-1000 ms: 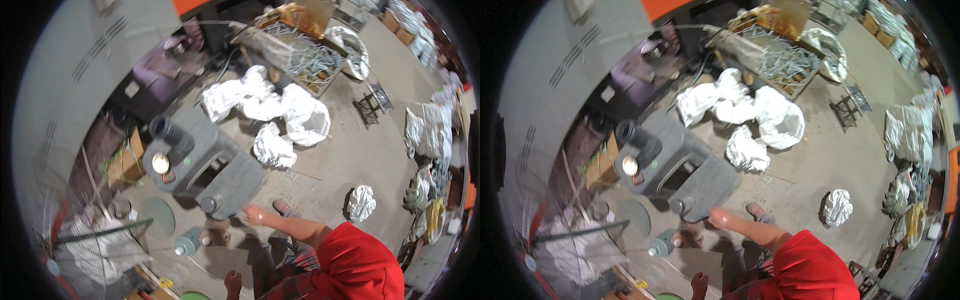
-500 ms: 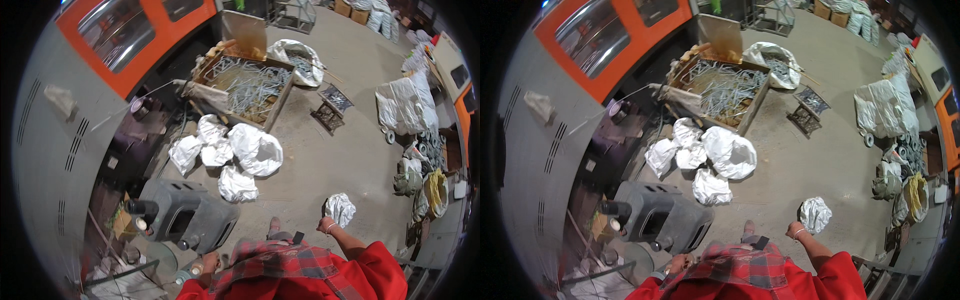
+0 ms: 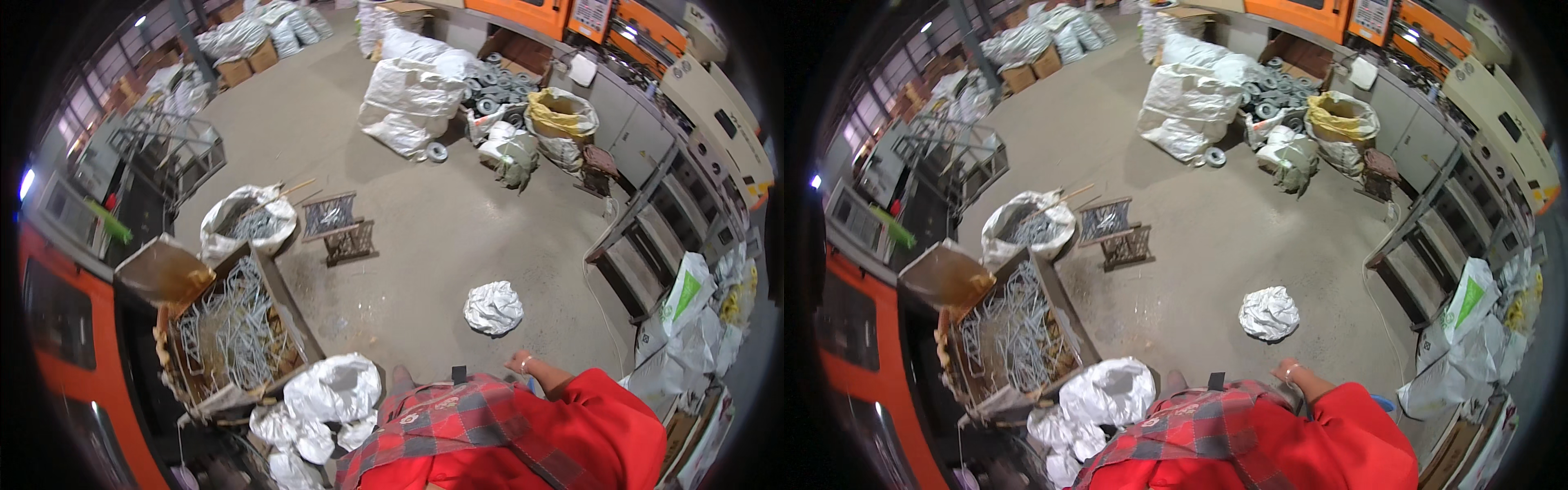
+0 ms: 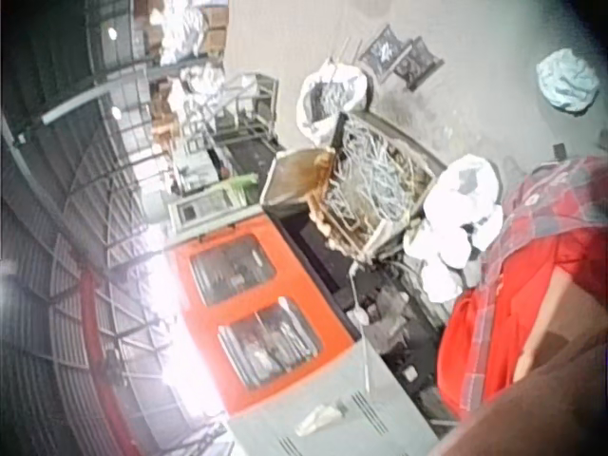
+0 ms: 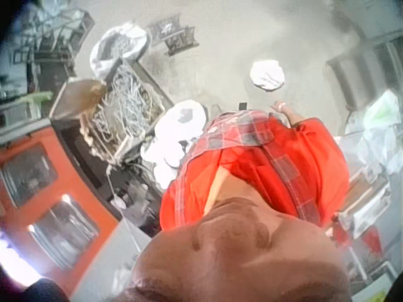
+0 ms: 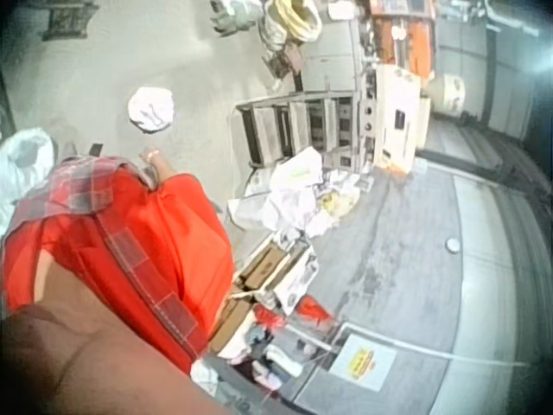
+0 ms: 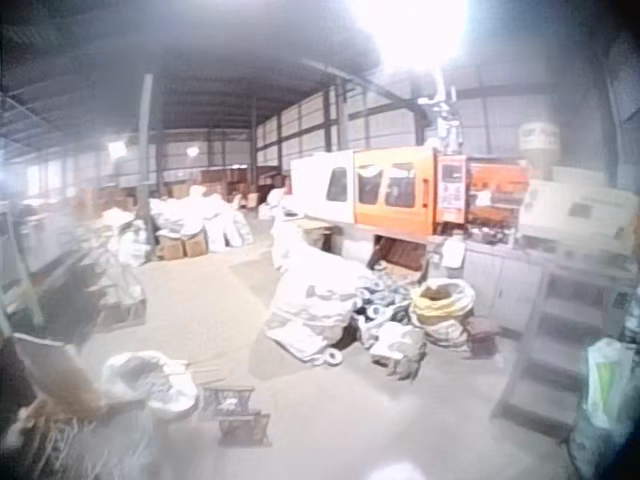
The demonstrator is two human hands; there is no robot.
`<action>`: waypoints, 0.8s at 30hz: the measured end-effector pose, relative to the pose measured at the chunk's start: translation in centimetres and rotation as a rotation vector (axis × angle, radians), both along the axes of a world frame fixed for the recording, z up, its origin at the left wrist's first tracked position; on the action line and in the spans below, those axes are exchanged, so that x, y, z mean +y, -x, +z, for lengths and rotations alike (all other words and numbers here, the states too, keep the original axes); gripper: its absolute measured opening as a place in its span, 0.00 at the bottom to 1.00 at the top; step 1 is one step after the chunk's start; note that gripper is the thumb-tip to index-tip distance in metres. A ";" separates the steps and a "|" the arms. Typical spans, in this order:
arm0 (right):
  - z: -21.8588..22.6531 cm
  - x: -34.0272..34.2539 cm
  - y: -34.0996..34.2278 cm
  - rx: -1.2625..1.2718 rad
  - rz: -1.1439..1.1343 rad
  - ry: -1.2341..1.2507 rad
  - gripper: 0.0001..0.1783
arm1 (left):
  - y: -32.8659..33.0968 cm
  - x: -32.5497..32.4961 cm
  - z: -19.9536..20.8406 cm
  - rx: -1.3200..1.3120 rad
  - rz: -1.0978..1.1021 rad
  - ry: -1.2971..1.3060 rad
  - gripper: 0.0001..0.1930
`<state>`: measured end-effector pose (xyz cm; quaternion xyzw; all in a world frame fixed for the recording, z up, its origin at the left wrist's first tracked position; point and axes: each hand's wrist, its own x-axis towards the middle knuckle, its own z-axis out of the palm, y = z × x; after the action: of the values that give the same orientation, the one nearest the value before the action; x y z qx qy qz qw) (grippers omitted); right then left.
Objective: The person assembles gray circular plastic parts by inserting black rubber gaskets into them and placing the completed units into a white sack. The person also briefly handles a small clear object and pours liquid from a bottle into a cup.
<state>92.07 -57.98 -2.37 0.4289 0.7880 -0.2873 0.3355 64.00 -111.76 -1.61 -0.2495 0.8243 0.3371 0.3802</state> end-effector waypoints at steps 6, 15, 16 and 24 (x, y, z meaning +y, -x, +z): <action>0.7 -0.3 -3.4 -0.198 -0.315 0.056 0.26 | 19.8 12.8 -1.8 0.024 0.004 -0.144 0.02; -1.8 8.0 5.8 0.022 -0.666 0.238 0.27 | 31.3 48.5 2.1 0.135 -0.350 -0.376 0.02; -3.7 10.1 6.3 0.046 -0.612 0.175 0.28 | 31.0 51.8 1.9 0.108 -0.393 -0.374 0.04; -5.0 36.9 10.3 0.274 -0.695 -0.022 0.15 | 33.1 67.2 7.8 0.091 -0.945 0.027 0.14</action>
<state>81.78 -21.09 -7.37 0.6319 0.6361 -0.4303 0.1047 30.85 -44.61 6.22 0.1629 0.8676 0.1273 0.4522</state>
